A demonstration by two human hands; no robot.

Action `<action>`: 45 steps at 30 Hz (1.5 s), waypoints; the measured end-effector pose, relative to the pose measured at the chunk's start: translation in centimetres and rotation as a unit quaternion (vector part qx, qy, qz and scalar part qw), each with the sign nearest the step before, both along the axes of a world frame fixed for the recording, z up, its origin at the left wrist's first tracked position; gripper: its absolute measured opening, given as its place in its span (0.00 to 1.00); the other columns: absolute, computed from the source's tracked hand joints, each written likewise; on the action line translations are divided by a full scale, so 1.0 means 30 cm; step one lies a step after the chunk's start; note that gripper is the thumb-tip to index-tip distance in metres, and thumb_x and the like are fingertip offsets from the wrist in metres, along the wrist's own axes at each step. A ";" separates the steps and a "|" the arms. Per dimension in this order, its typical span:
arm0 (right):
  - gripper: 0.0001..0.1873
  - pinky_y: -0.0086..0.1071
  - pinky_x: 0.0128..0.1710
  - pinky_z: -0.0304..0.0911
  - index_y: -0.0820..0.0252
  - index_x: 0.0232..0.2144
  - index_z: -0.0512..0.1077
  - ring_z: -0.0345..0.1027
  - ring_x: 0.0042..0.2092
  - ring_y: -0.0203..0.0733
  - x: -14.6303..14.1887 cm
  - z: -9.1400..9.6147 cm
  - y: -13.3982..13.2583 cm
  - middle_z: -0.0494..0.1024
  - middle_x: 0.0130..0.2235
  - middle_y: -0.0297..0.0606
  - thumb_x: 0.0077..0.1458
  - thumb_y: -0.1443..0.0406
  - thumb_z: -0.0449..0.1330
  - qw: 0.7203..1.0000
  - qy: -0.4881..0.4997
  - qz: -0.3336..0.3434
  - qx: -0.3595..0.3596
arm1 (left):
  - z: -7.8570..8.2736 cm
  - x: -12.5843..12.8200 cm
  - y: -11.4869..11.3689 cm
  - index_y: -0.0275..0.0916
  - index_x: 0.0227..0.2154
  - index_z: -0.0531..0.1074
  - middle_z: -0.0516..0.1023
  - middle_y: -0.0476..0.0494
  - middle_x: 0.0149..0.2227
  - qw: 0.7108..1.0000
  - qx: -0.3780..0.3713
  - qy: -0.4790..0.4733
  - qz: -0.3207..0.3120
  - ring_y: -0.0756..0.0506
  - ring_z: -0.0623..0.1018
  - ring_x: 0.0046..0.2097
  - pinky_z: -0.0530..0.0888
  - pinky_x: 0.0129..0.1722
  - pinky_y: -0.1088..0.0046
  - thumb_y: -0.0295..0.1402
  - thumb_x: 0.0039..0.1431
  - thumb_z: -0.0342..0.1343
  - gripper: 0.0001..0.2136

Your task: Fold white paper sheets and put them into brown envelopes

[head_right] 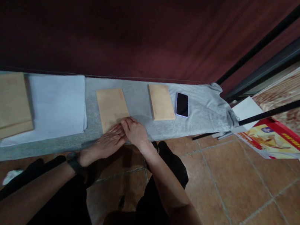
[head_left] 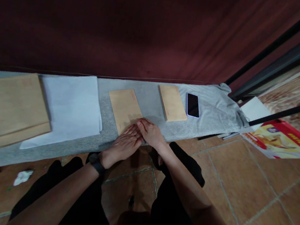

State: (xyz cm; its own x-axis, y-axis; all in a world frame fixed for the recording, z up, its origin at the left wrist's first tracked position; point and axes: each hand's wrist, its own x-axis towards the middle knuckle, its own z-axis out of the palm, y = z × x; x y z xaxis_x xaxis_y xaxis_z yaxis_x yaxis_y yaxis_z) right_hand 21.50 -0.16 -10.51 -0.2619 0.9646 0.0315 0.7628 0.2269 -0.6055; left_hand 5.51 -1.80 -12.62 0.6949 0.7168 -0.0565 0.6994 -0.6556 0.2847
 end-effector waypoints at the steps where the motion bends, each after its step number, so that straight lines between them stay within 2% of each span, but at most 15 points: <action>1: 0.21 0.34 0.60 0.64 0.62 0.56 0.72 0.71 0.59 0.41 0.003 -0.002 0.002 0.77 0.58 0.46 0.74 0.61 0.44 1.000 0.000 -0.004 -0.001 | -0.001 -0.005 0.006 0.33 0.66 0.64 0.68 0.36 0.67 1.000 0.003 0.004 0.003 0.43 0.63 0.71 0.57 0.72 0.57 0.33 0.70 0.36 0.26; 4: 0.21 0.34 0.60 0.65 0.61 0.57 0.72 0.72 0.58 0.40 0.011 -0.006 0.004 0.77 0.58 0.45 0.74 0.62 0.45 1.000 0.005 -0.019 -0.009 | -0.018 -0.024 0.029 0.31 0.67 0.62 0.65 0.34 0.69 0.999 0.026 0.017 0.026 0.42 0.61 0.72 0.55 0.73 0.57 0.33 0.70 0.36 0.26; 7: 0.19 0.33 0.60 0.65 0.58 0.60 0.69 0.72 0.57 0.39 0.016 -0.005 0.002 0.76 0.60 0.42 0.73 0.64 0.47 1.000 0.001 -0.026 -0.013 | -0.042 -0.044 0.069 0.29 0.68 0.59 0.58 0.34 0.72 0.998 0.047 0.028 0.032 0.42 0.54 0.74 0.52 0.73 0.58 0.32 0.70 0.34 0.27; 10: 0.19 0.33 0.60 0.65 0.58 0.59 0.70 0.72 0.58 0.40 0.016 0.000 -0.004 0.76 0.59 0.43 0.71 0.67 0.48 1.000 -0.013 -0.013 -0.004 | -0.053 -0.053 0.129 0.32 0.70 0.55 0.53 0.37 0.73 0.997 0.052 0.029 0.050 0.42 0.50 0.75 0.50 0.73 0.57 0.33 0.71 0.32 0.28; 14: 0.19 0.34 0.61 0.64 0.60 0.59 0.69 0.70 0.60 0.41 0.013 0.005 -0.011 0.75 0.60 0.44 0.69 0.68 0.50 0.999 -0.034 -0.010 0.000 | -0.048 -0.051 0.231 0.34 0.72 0.50 0.52 0.38 0.74 0.993 0.048 0.025 0.106 0.42 0.49 0.75 0.49 0.73 0.57 0.37 0.71 0.31 0.29; 18: 0.18 0.34 0.61 0.64 0.61 0.57 0.71 0.69 0.61 0.42 0.012 0.002 -0.014 0.75 0.60 0.44 0.69 0.69 0.51 0.999 -0.042 -0.008 0.002 | -0.041 -0.055 0.351 0.29 0.72 0.49 0.50 0.36 0.74 0.986 0.060 0.013 0.152 0.40 0.49 0.75 0.47 0.73 0.57 0.41 0.71 0.30 0.31; 22: 0.19 0.35 0.62 0.63 0.59 0.57 0.71 0.68 0.61 0.42 0.010 -0.004 -0.014 0.74 0.62 0.43 0.68 0.69 0.51 0.999 -0.050 -0.002 0.006 | -0.037 -0.052 0.462 0.30 0.72 0.51 0.52 0.35 0.74 0.977 0.077 -0.005 0.200 0.40 0.51 0.75 0.48 0.73 0.55 0.41 0.71 0.30 0.31; 26: 0.19 0.35 0.62 0.62 0.60 0.57 0.71 0.67 0.62 0.42 0.009 -0.008 -0.016 0.73 0.62 0.43 0.68 0.70 0.51 0.999 -0.053 0.001 0.006 | -0.032 -0.037 0.520 0.32 0.72 0.51 0.53 0.38 0.74 0.973 0.073 0.003 0.220 0.38 0.52 0.74 0.49 0.72 0.52 0.40 0.70 0.30 0.31; 30: 0.19 0.36 0.63 0.62 0.61 0.58 0.71 0.67 0.62 0.43 0.010 -0.012 -0.017 0.73 0.62 0.44 0.68 0.69 0.51 0.999 -0.052 0.003 0.012 | -0.031 -0.032 0.514 0.37 0.72 0.52 0.53 0.43 0.74 0.975 0.073 0.011 0.209 0.36 0.50 0.75 0.48 0.71 0.48 0.41 0.70 0.31 0.30; 37: 0.20 0.36 0.63 0.62 0.61 0.58 0.70 0.68 0.61 0.43 0.008 -0.001 -0.024 0.73 0.62 0.44 0.68 0.70 0.51 0.998 -0.060 -0.001 0.006 | -0.034 -0.040 0.445 0.48 0.71 0.55 0.55 0.50 0.74 0.983 0.061 0.010 0.174 0.34 0.48 0.75 0.46 0.71 0.44 0.43 0.71 0.33 0.28; 45: 0.18 0.34 0.60 0.63 0.60 0.55 0.72 0.70 0.59 0.42 0.003 0.009 -0.025 0.75 0.59 0.44 0.69 0.70 0.49 0.998 -0.061 -0.011 0.003 | -0.032 -0.029 0.340 0.47 0.71 0.54 0.53 0.51 0.74 0.987 0.071 0.025 0.140 0.36 0.48 0.75 0.45 0.71 0.46 0.43 0.71 0.33 0.28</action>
